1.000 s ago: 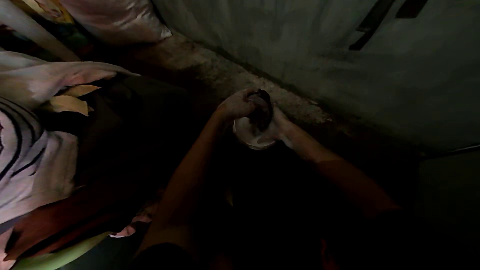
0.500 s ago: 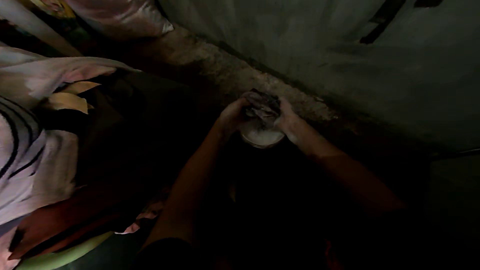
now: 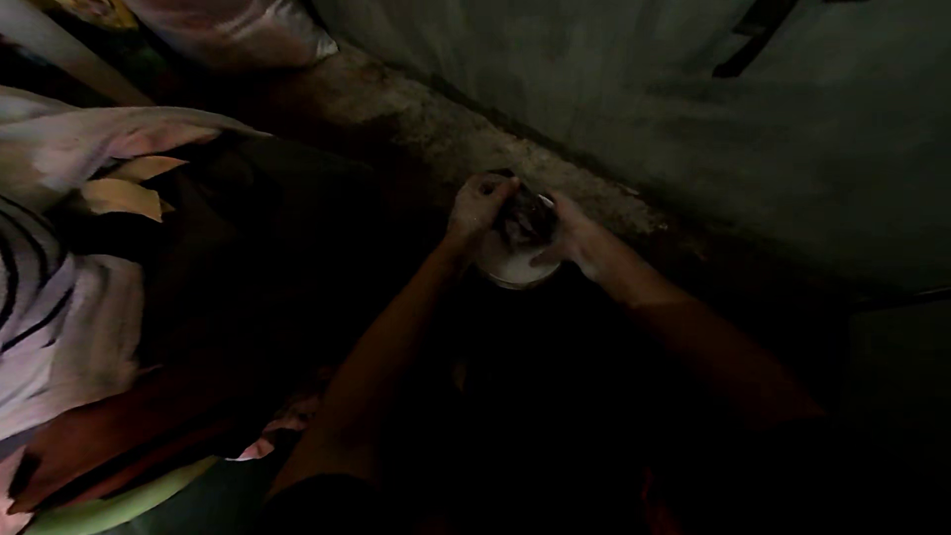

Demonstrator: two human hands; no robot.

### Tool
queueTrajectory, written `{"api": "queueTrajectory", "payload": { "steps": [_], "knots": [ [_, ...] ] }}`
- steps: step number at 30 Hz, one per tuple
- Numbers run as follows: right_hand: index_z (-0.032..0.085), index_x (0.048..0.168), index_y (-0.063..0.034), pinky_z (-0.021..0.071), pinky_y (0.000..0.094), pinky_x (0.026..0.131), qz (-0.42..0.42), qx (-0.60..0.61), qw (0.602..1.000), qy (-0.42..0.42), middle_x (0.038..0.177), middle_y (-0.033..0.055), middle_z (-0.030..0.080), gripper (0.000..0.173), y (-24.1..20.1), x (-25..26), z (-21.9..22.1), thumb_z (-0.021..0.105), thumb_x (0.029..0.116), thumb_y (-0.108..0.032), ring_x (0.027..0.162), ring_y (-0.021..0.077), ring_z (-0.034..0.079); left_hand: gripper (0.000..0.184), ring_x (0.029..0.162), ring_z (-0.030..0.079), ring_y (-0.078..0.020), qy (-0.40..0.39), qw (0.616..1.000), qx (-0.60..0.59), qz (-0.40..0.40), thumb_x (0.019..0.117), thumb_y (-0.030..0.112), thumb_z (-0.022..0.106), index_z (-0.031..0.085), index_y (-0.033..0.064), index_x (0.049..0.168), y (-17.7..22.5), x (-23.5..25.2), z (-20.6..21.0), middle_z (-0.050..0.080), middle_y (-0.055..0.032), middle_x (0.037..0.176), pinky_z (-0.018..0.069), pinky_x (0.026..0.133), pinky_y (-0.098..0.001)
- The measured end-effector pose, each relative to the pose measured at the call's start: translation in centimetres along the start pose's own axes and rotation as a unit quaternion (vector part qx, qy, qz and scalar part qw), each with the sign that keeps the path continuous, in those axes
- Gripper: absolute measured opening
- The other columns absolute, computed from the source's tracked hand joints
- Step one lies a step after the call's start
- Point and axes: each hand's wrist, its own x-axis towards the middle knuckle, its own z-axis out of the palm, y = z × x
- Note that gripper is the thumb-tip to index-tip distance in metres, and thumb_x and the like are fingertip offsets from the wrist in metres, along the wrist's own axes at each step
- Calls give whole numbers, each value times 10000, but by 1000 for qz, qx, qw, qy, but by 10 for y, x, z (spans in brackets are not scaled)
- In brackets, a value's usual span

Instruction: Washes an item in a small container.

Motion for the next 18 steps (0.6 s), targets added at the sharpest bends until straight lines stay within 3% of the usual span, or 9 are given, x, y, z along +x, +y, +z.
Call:
{"api": "queueTrajectory", "payload": {
  "steps": [2,3,5,8,10,11,13,15,18],
  "knots": [
    [300,1592,-220,413,736,998,22,31,999,-20,1594,161,369,789,4,7,-3,301,991,-731,1427,409,398,477,910,691,-205,-25,994,84,61,975,332,701,565,85,1360,4,-4,4,685,-138,1120,597,795,-408],
    [334,1573,-233,436,711,991,32,48,998,-27,1557,153,422,812,6,11,-4,302,965,-769,1395,392,442,515,994,690,-227,-40,989,121,73,971,330,707,538,83,1390,9,-8,7,691,-149,1159,573,878,-445],
    [391,1541,-233,457,681,981,30,67,995,-61,1483,155,495,832,9,17,-6,298,943,-803,1329,372,503,507,1061,680,-246,-62,980,162,94,964,313,716,542,86,1383,15,-17,12,688,-157,1184,547,940,-478],
    [531,1390,-204,558,541,822,9,81,991,-109,1201,127,639,726,12,27,-8,349,958,-759,1038,294,643,453,1023,670,-216,-88,981,142,102,969,247,705,562,84,1367,15,-20,12,676,-148,1178,552,906,-440],
    [599,1221,-180,578,398,636,-21,96,985,-142,956,74,667,576,10,33,-6,371,1000,-661,795,204,667,379,904,665,-135,-104,986,69,109,976,197,670,586,83,1328,5,-15,8,678,-91,1092,577,798,-334],
    [603,1186,-173,573,350,604,-39,98,983,-149,909,53,665,514,8,29,-4,370,1028,-603,752,170,662,338,846,659,-111,-109,988,22,108,982,170,647,594,75,1303,0,-13,7,676,-71,1042,578,739,-298],
    [599,1197,-160,576,315,644,-57,88,986,-127,939,39,668,439,4,18,3,389,1054,-517,789,142,663,292,810,650,-88,-110,987,-69,91,1017,165,596,589,61,1289,-8,-9,4,673,-43,997,572,716,-264],
    [583,1308,-131,574,357,774,-55,89,991,-87,1091,73,671,485,3,15,11,432,1050,-513,926,177,663,232,775,649,-83,-66,987,-132,56,1043,229,565,619,67,1200,-11,-8,6,676,-20,923,571,695,-267],
    [568,1332,-94,585,400,810,-61,107,991,-48,1140,111,664,524,-1,11,25,478,1036,-517,975,219,669,347,851,661,-123,-20,985,-172,8,1064,377,517,604,79,1219,-14,-5,7,675,-42,962,580,767,-327]
  ]
}}
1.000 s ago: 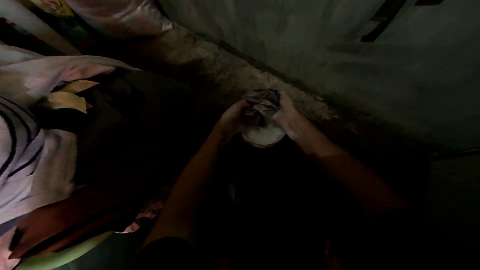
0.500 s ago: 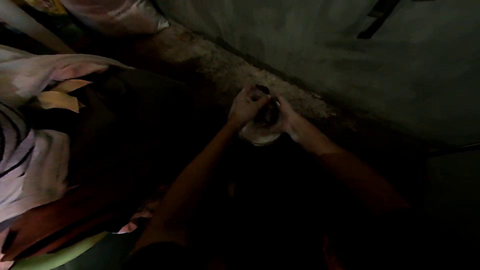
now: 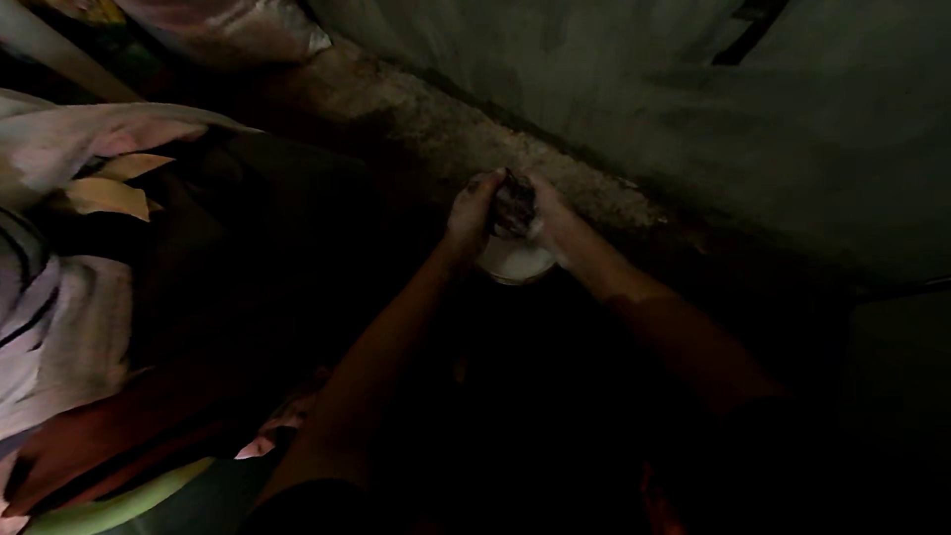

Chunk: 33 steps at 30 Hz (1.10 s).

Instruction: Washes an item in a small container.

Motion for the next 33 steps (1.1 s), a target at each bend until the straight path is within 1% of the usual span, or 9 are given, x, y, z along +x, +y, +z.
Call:
{"api": "queueTrajectory", "payload": {
  "steps": [6,10,13,18,20,24,29,31,33],
  "knots": [
    [597,1254,-62,547,378,778,-53,-102,993,27,1068,107,642,434,-9,1,12,416,1080,-417,908,190,627,497,922,678,-154,-6,995,-40,-86,1068,529,395,574,132,1306,2,0,2,682,-54,1046,592,796,-365],
    [500,1459,-65,465,506,1052,-58,-156,983,73,1412,195,555,581,-14,0,3,469,1063,-489,1281,308,551,514,908,659,-178,56,996,36,-54,1059,508,472,605,65,1285,4,2,9,672,-98,1043,570,806,-377],
    [420,1535,-129,458,564,1055,-17,-173,983,55,1511,182,476,746,-15,-10,-6,401,1016,-665,1363,339,489,451,845,640,-180,107,985,134,21,1033,425,583,616,16,1222,8,0,14,653,-125,994,555,772,-377],
    [518,1425,-153,550,470,895,36,-105,994,12,1289,139,610,689,-19,-10,-12,432,991,-682,1127,279,622,352,811,658,-154,89,964,219,124,1010,270,642,587,44,1274,8,-10,22,675,-118,988,557,737,-349],
    [592,1290,-136,563,384,773,2,-103,995,10,1081,92,655,560,-16,1,-6,444,1021,-604,931,205,650,310,788,644,-135,103,971,180,122,1031,214,600,604,33,1282,5,-8,24,668,-111,977,557,710,-322],
    [492,1462,-48,481,493,1043,-98,-173,977,77,1392,202,567,624,-15,7,6,527,1038,-504,1263,304,564,307,818,635,-172,147,986,83,8,1052,314,526,673,57,1131,9,3,26,664,-87,951,553,733,-376],
    [680,1165,24,506,469,918,-272,-289,907,144,1100,201,680,432,-18,-5,24,555,1059,-375,1010,278,642,395,827,617,-194,122,986,34,-108,1092,385,424,609,49,1187,18,8,19,616,-96,977,558,735,-393],
    [682,1209,26,503,468,961,-317,-328,880,134,1149,204,694,391,-19,-8,26,527,1078,-307,1070,281,654,395,857,596,-199,92,987,27,-129,1104,363,409,585,35,1235,18,13,16,604,-108,1012,543,767,-395],
    [662,1270,27,497,478,999,-337,-406,838,137,1211,219,690,374,-20,-14,30,507,1084,-259,1142,312,654,242,701,594,-128,48,989,14,-139,1083,269,438,588,80,1083,19,13,16,597,-37,835,551,650,-309]
  ]
}}
